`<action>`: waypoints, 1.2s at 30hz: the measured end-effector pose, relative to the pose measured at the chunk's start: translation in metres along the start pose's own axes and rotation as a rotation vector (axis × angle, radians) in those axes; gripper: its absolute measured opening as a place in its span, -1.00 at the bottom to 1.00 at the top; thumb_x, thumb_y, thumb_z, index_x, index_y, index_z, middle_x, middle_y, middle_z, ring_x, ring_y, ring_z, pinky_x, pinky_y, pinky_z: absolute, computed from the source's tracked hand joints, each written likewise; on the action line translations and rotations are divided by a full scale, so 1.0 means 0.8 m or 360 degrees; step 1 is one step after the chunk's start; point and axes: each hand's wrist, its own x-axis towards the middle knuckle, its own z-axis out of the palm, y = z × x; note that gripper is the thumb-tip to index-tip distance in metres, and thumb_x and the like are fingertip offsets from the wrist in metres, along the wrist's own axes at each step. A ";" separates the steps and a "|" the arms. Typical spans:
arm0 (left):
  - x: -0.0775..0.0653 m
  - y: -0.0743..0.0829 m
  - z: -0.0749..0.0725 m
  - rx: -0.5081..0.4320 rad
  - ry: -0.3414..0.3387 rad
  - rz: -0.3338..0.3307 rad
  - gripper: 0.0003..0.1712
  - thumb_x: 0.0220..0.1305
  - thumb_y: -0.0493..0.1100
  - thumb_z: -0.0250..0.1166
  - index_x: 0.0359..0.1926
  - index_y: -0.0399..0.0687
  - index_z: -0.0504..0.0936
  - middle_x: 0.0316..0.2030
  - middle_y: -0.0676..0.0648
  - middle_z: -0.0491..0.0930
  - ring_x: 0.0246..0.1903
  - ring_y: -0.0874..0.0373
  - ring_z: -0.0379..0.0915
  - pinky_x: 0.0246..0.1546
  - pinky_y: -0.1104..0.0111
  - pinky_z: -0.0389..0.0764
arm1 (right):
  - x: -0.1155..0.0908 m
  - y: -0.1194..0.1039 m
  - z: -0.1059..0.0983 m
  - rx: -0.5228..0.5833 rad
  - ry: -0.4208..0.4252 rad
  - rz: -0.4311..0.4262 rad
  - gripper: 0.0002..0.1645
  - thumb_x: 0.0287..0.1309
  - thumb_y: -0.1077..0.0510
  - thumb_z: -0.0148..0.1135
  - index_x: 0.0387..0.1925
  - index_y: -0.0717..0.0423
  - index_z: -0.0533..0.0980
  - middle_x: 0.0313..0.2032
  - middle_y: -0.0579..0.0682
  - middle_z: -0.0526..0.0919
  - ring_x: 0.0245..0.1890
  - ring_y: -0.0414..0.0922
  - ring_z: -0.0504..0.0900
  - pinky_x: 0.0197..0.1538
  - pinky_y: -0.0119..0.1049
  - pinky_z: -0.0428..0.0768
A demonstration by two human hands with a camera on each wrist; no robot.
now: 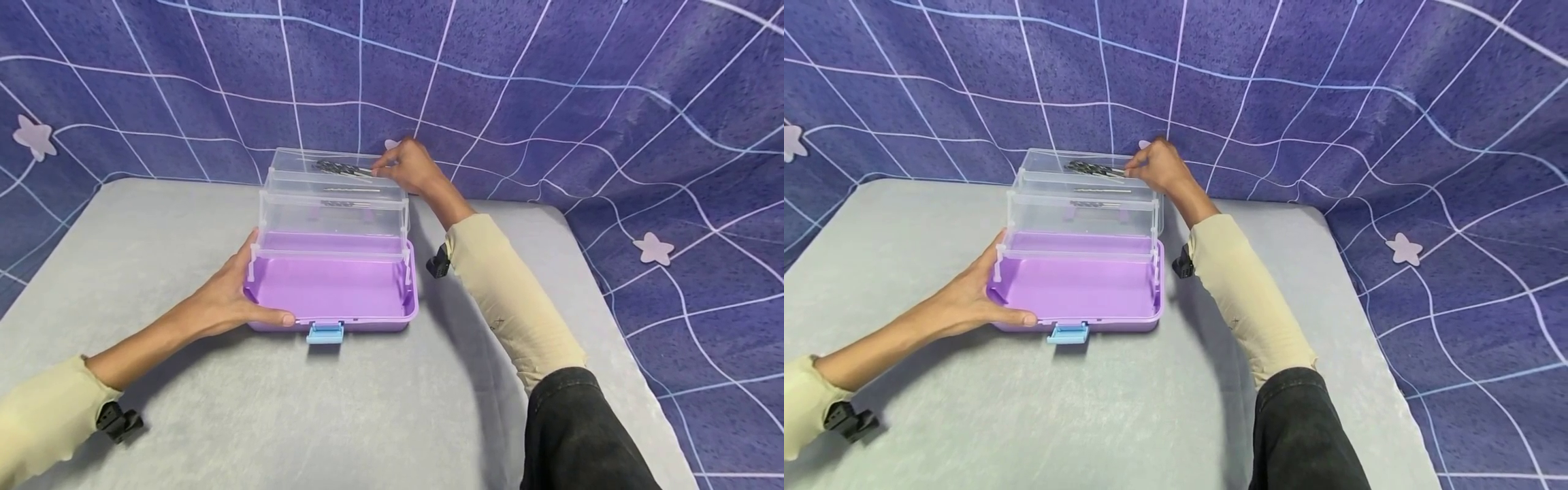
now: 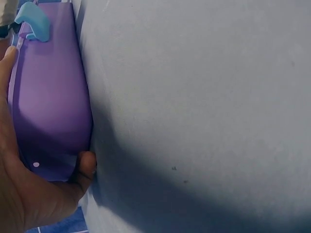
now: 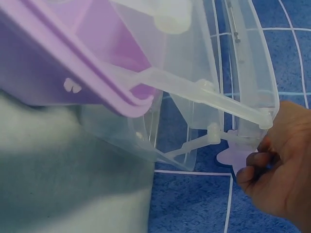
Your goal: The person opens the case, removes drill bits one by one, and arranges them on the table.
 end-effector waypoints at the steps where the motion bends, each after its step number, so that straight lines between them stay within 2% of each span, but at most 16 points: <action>1: 0.000 0.000 0.000 -0.0007 -0.0001 0.0001 0.95 -0.20 0.01 0.96 0.86 0.46 -0.39 0.68 -0.19 0.34 0.54 -0.25 0.43 0.61 -0.44 0.30 | 0.000 0.000 0.000 -0.0005 -0.0014 0.0023 -0.70 0.52 0.00 0.49 0.14 -0.01 0.86 0.64 0.05 0.48 0.71 0.05 0.40 0.79 -0.12 0.29; 2: 0.000 0.000 0.000 -0.0010 -0.0002 0.0000 0.95 -0.20 0.00 0.95 0.86 0.47 -0.39 0.68 -0.20 0.33 0.54 -0.26 0.42 0.61 -0.44 0.30 | -0.001 -0.001 -0.001 -0.0004 -0.0027 0.0037 -0.70 0.52 -0.01 0.49 0.15 -0.03 0.86 0.67 0.04 0.44 0.73 0.05 0.38 0.80 -0.12 0.26; 3: 0.000 0.000 0.000 -0.0008 -0.0007 -0.0003 0.96 -0.19 0.01 0.95 0.85 0.47 -0.41 0.69 -0.22 0.31 0.55 -0.28 0.40 0.61 -0.46 0.29 | -0.001 -0.001 -0.001 -0.0006 -0.0026 0.0036 -0.70 0.52 -0.01 0.49 0.14 -0.03 0.86 0.60 0.04 0.56 0.66 0.01 0.47 0.76 -0.14 0.33; 4: 0.000 0.001 0.000 -0.0004 -0.0010 -0.0006 0.96 -0.18 0.02 0.95 0.85 0.47 -0.42 0.70 -0.23 0.30 0.56 -0.29 0.39 0.60 -0.47 0.28 | -0.002 -0.001 0.000 -0.0009 -0.0022 0.0028 -0.71 0.53 -0.01 0.48 0.14 -0.03 0.86 0.46 0.03 0.71 0.54 -0.03 0.58 0.70 -0.16 0.40; 5: -0.001 0.001 0.000 -0.0001 -0.0016 -0.0011 0.96 -0.18 0.02 0.95 0.85 0.49 -0.44 0.71 -0.25 0.28 0.56 -0.30 0.38 0.59 -0.48 0.28 | -0.003 -0.001 0.000 -0.0011 -0.0014 0.0013 -0.71 0.53 0.00 0.47 0.14 -0.02 0.86 0.24 0.02 0.82 0.36 -0.06 0.66 0.61 -0.16 0.48; 6: -0.001 0.001 -0.001 0.0005 -0.0021 -0.0018 0.96 -0.17 0.03 0.94 0.84 0.51 -0.46 0.71 -0.27 0.26 0.57 -0.32 0.36 0.59 -0.50 0.27 | -0.004 -0.001 0.000 -0.0009 -0.0002 -0.0013 -0.71 0.54 0.01 0.46 0.13 0.00 0.85 -0.01 -0.01 0.81 0.17 -0.09 0.67 0.50 -0.16 0.54; 7: -0.001 0.001 -0.001 0.0005 -0.0025 -0.0021 0.96 -0.16 0.04 0.94 0.84 0.52 -0.48 0.72 -0.28 0.25 0.57 -0.33 0.36 0.59 -0.51 0.26 | -0.005 -0.001 0.001 0.0001 0.0009 -0.0036 -0.72 0.54 0.03 0.45 0.13 0.03 0.85 -0.18 -0.06 0.69 0.02 -0.11 0.60 0.40 -0.14 0.56; 9: -0.002 0.001 -0.002 -0.0001 -0.0032 -0.0023 0.96 -0.15 0.05 0.94 0.83 0.54 -0.49 0.71 -0.30 0.26 0.56 -0.34 0.37 0.57 -0.52 0.28 | -0.007 0.000 0.001 0.0031 0.0046 -0.0084 -0.72 0.55 0.08 0.41 0.12 0.10 0.83 -0.33 -0.13 0.42 -0.16 -0.11 0.40 0.21 -0.10 0.53; 17: -0.001 0.001 -0.002 -0.0039 -0.0025 -0.0023 0.96 -0.16 0.01 0.94 0.84 0.54 -0.46 0.70 -0.29 0.29 0.54 -0.33 0.39 0.59 -0.49 0.28 | -0.018 0.004 -0.002 0.0207 0.0129 -0.0090 -0.70 0.63 0.15 0.25 0.11 0.25 0.76 -0.12 0.05 0.59 -0.07 -0.04 0.46 0.13 -0.14 0.49; 20: -0.002 0.001 -0.001 -0.0027 -0.0026 -0.0030 0.97 -0.16 0.03 0.94 0.83 0.55 -0.48 0.71 -0.30 0.27 0.55 -0.33 0.37 0.59 -0.50 0.27 | -0.022 0.008 -0.002 0.0264 0.0147 -0.0086 -0.70 0.63 0.16 0.24 0.10 0.28 0.75 0.11 0.16 0.75 0.15 0.03 0.60 0.35 -0.15 0.55; 23: -0.002 0.000 -0.001 -0.0026 -0.0027 -0.0032 0.97 -0.16 0.05 0.94 0.83 0.55 -0.48 0.72 -0.28 0.26 0.56 -0.32 0.37 0.59 -0.50 0.26 | -0.025 0.011 0.000 0.0350 0.0182 -0.0070 -0.72 0.63 0.17 0.25 0.06 0.29 0.74 0.37 0.15 0.76 0.38 0.04 0.62 0.52 -0.14 0.51; 25: -0.002 0.000 -0.001 -0.0029 -0.0030 -0.0034 0.97 -0.16 0.05 0.94 0.83 0.54 -0.49 0.72 -0.28 0.25 0.57 -0.32 0.36 0.59 -0.50 0.26 | -0.028 0.014 0.000 0.0404 0.0212 -0.0061 -0.73 0.63 0.17 0.25 0.05 0.30 0.73 0.36 0.17 0.77 0.31 0.08 0.64 0.45 -0.13 0.54; 32: -0.004 0.000 -0.002 0.0023 -0.0032 -0.0063 1.00 -0.16 0.10 0.94 0.82 0.48 -0.56 0.75 -0.34 0.17 0.64 -0.39 0.27 0.61 -0.54 0.18 | -0.042 0.021 -0.005 0.0486 0.0317 0.0011 -0.73 0.63 0.16 0.28 0.08 0.28 0.73 0.14 0.21 0.82 0.09 -0.07 0.63 0.27 -0.27 0.55; 36: -0.003 0.001 -0.002 -0.0018 -0.0036 -0.0057 0.99 -0.16 0.07 0.94 0.83 0.52 -0.53 0.73 -0.31 0.23 0.56 -0.32 0.37 0.61 -0.48 0.25 | -0.053 0.026 -0.012 0.0574 0.0324 0.0052 -0.73 0.64 0.15 0.29 0.09 0.27 0.72 0.16 0.22 0.83 -0.02 -0.14 0.63 0.13 -0.34 0.53</action>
